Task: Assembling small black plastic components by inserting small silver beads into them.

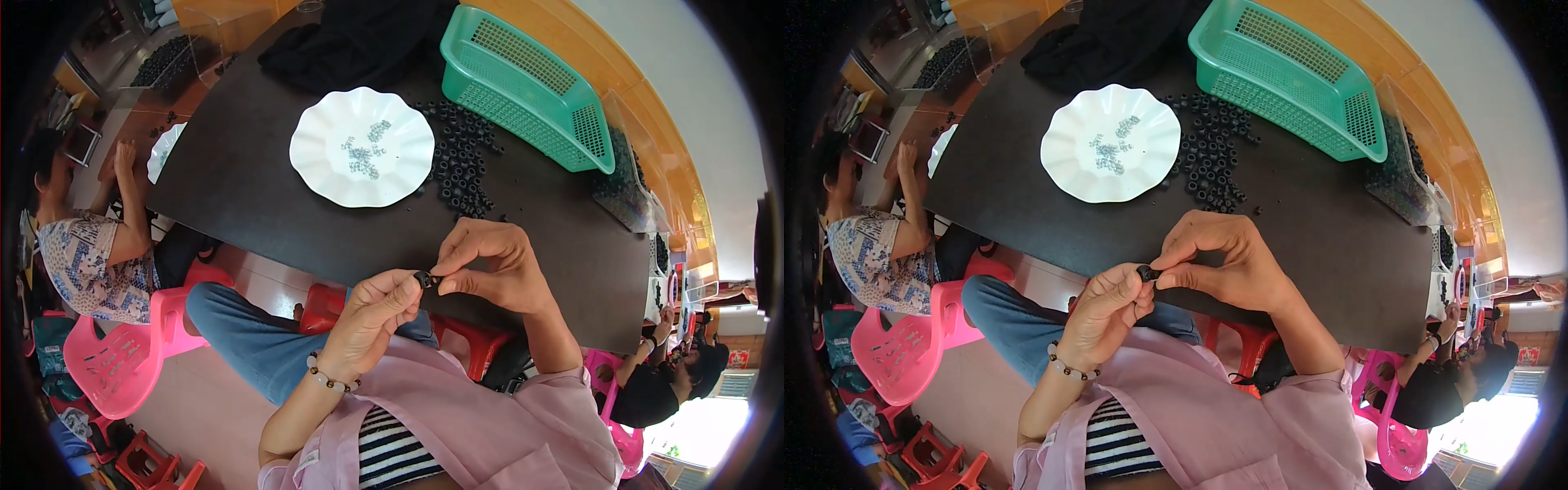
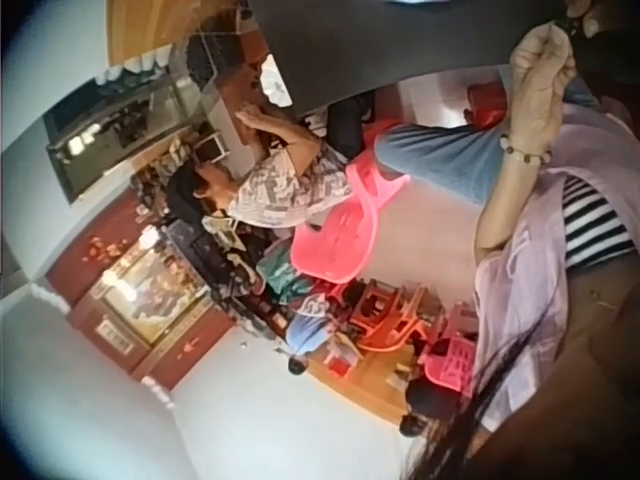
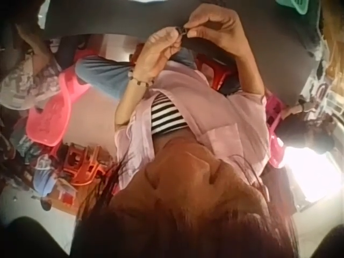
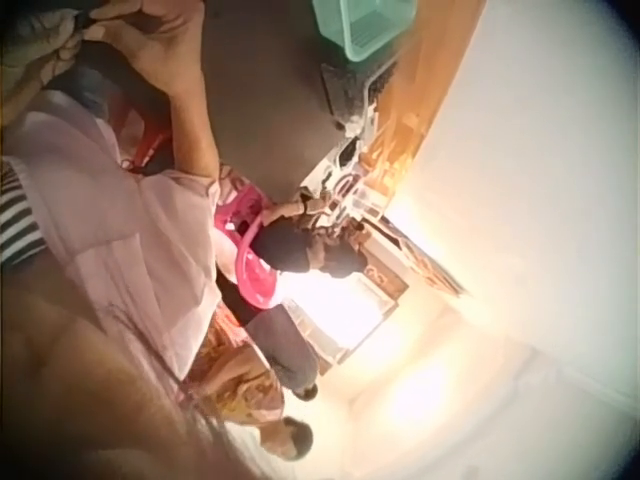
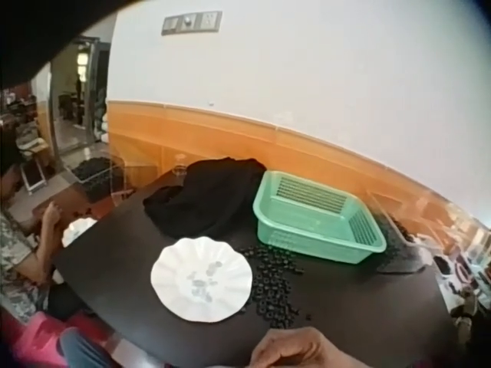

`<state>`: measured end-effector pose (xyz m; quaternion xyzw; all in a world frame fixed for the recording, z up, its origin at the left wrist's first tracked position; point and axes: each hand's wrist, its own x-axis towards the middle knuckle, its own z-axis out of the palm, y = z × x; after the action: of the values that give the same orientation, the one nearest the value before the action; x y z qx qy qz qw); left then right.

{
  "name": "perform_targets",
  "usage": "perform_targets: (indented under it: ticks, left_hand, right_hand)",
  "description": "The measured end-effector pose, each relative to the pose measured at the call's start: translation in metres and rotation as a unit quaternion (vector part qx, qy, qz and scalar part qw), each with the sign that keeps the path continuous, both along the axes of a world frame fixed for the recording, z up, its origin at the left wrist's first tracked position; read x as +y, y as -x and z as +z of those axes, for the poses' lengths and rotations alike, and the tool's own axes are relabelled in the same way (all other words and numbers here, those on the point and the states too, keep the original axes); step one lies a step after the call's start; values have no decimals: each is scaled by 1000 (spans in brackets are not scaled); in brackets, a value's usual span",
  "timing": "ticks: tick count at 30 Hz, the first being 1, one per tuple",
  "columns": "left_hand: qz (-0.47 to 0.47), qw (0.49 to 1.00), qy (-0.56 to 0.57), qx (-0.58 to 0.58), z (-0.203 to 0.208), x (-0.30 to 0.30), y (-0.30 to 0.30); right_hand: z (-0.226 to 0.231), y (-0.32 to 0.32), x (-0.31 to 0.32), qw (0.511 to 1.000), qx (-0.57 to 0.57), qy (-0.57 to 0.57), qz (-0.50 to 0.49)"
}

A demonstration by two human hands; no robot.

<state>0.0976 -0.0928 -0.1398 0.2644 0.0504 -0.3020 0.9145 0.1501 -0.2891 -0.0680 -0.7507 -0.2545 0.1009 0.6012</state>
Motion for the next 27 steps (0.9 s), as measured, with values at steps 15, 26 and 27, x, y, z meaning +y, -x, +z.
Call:
perform_targets:
  ticks: [15, 26, 27]
  left_hand:
    - [17, 999, -37, 4, -3, 3, 2]
    - [44, 993, -89, -65, -2, 5, 2]
    - [48, 992, -94, -73, -1, 6, 1]
  right_hand:
    - [2, 2, 5, 998, -36, 52, -4]
    - [0, 1, 8, 996, -48, 71, 12]
    - [-1, 0, 8, 996, -45, 66, 24]
